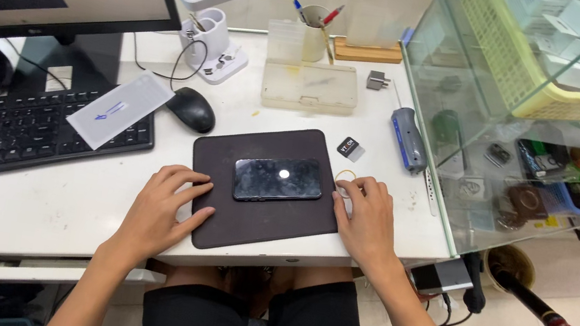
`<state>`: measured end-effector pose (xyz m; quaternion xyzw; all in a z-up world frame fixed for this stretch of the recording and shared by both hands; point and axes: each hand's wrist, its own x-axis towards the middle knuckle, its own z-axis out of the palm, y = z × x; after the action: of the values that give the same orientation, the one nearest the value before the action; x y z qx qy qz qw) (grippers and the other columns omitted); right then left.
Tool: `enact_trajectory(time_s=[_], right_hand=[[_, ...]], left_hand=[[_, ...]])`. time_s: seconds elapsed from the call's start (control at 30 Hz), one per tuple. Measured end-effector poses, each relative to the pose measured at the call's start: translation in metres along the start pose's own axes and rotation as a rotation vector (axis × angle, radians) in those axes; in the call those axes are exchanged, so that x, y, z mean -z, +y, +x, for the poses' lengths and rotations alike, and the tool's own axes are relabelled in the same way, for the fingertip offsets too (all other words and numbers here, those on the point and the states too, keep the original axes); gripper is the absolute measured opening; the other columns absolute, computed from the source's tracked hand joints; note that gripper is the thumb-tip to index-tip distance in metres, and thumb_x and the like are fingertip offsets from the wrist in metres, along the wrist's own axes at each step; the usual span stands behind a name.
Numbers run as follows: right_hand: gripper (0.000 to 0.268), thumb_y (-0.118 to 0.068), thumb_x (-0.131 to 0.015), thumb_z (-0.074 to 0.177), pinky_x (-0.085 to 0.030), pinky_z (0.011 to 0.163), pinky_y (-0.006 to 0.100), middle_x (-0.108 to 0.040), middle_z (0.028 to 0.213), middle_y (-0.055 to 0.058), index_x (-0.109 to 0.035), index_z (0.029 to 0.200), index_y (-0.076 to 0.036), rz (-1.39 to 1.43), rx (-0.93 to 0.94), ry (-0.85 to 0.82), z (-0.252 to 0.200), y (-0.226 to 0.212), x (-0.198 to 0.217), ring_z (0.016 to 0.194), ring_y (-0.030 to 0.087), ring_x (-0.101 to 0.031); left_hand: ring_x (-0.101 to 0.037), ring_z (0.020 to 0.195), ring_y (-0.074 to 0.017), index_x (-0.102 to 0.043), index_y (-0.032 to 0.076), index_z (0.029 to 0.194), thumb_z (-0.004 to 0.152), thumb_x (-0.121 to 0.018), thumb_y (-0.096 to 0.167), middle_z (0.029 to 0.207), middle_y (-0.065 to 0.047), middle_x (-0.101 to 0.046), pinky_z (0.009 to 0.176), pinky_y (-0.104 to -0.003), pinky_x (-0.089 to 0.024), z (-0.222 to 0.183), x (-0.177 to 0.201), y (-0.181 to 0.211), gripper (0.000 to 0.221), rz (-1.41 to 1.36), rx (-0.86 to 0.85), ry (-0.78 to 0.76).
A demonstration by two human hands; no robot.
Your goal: The person opens a smartphone using a prying tool and a screwdriver. They remove the back cover and then use a screwdriver to unscrew internal components, carefully placing the screws on the desk.
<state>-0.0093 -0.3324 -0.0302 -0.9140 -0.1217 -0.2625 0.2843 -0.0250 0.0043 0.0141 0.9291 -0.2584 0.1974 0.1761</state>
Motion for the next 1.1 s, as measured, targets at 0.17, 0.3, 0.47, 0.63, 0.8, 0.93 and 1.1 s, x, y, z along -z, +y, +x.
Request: enact_trajectory(time_s=[0.17,0.3,0.47,0.63,0.8,0.93,1.1], right_hand=[[0.016,-0.011,-0.070,0.089,-0.045,0.087,0.041,-0.063,0.098,0.007,-0.074,0.103,-0.006,-0.012,-0.009,-0.003,0.002,0.003,0.005,0.095,0.027,-0.057],[0.010,-0.012,-0.070,0.090,-0.045,0.085,0.041,-0.064,0.093,0.005,-0.074,0.097,-0.006,-0.070,-0.023,-0.011,0.006,0.010,0.008,0.091,0.025,-0.058],[0.007,-0.012,-0.071,0.091,-0.045,0.084,0.041,-0.064,0.090,0.006,-0.074,0.093,-0.006,-0.120,-0.015,0.001,0.008,0.022,0.014,0.090,0.026,-0.058],[0.010,-0.009,-0.073,0.088,-0.048,0.085,0.041,-0.064,0.095,0.009,-0.075,0.096,-0.003,-0.007,0.025,0.018,0.007,0.031,0.025,0.094,0.029,-0.058],[0.013,-0.007,-0.075,0.085,-0.049,0.085,0.041,-0.064,0.098,0.011,-0.074,0.097,-0.002,0.016,0.077,0.041,0.007,0.029,0.030,0.096,0.030,-0.058],[0.014,-0.006,-0.077,0.083,-0.049,0.087,0.040,-0.065,0.100,0.009,-0.074,0.096,-0.003,0.043,0.109,0.052,0.004,0.033,0.030,0.097,0.029,-0.059],[0.011,-0.006,-0.078,0.082,-0.047,0.083,0.040,-0.066,0.096,0.005,-0.074,0.093,-0.006,0.031,0.080,0.004,0.007,0.035,0.033,0.095,0.026,-0.060]], left_hand=[[-0.059,0.119,-0.0278,-0.071,0.005,0.119,0.080,-0.077,0.029,0.123,-0.009,-0.067,0.096,-0.041,-0.053,0.011,-0.006,0.016,0.046,0.004,-0.011,-0.102],[-0.057,0.122,-0.0286,-0.072,0.006,0.117,0.080,-0.076,0.031,0.125,-0.010,-0.066,0.093,-0.042,-0.054,0.014,-0.005,0.023,0.045,0.032,-0.020,-0.161],[-0.058,0.122,-0.0260,-0.072,0.008,0.117,0.082,-0.075,0.034,0.126,-0.008,-0.067,0.089,-0.040,-0.056,0.023,-0.011,0.023,0.044,0.042,-0.023,-0.218],[-0.059,0.119,-0.0256,-0.072,0.006,0.116,0.085,-0.074,0.032,0.123,-0.006,-0.068,0.087,-0.040,-0.056,0.028,-0.011,0.021,0.040,0.005,-0.057,-0.241],[-0.062,0.112,-0.0237,-0.071,0.008,0.115,0.089,-0.072,0.031,0.118,-0.006,-0.069,0.093,-0.039,-0.054,0.039,-0.003,0.018,0.035,-0.020,0.018,-0.278],[-0.059,0.116,-0.0280,-0.065,0.005,0.124,0.083,-0.078,0.032,0.125,-0.010,-0.064,0.098,-0.042,-0.048,0.047,-0.007,0.022,0.051,-0.113,0.007,-0.180],[-0.051,0.122,-0.0338,-0.057,0.000,0.134,0.073,-0.085,0.034,0.135,-0.015,-0.055,0.100,-0.046,-0.044,0.077,-0.022,0.032,0.076,-0.148,-0.078,-0.199]])
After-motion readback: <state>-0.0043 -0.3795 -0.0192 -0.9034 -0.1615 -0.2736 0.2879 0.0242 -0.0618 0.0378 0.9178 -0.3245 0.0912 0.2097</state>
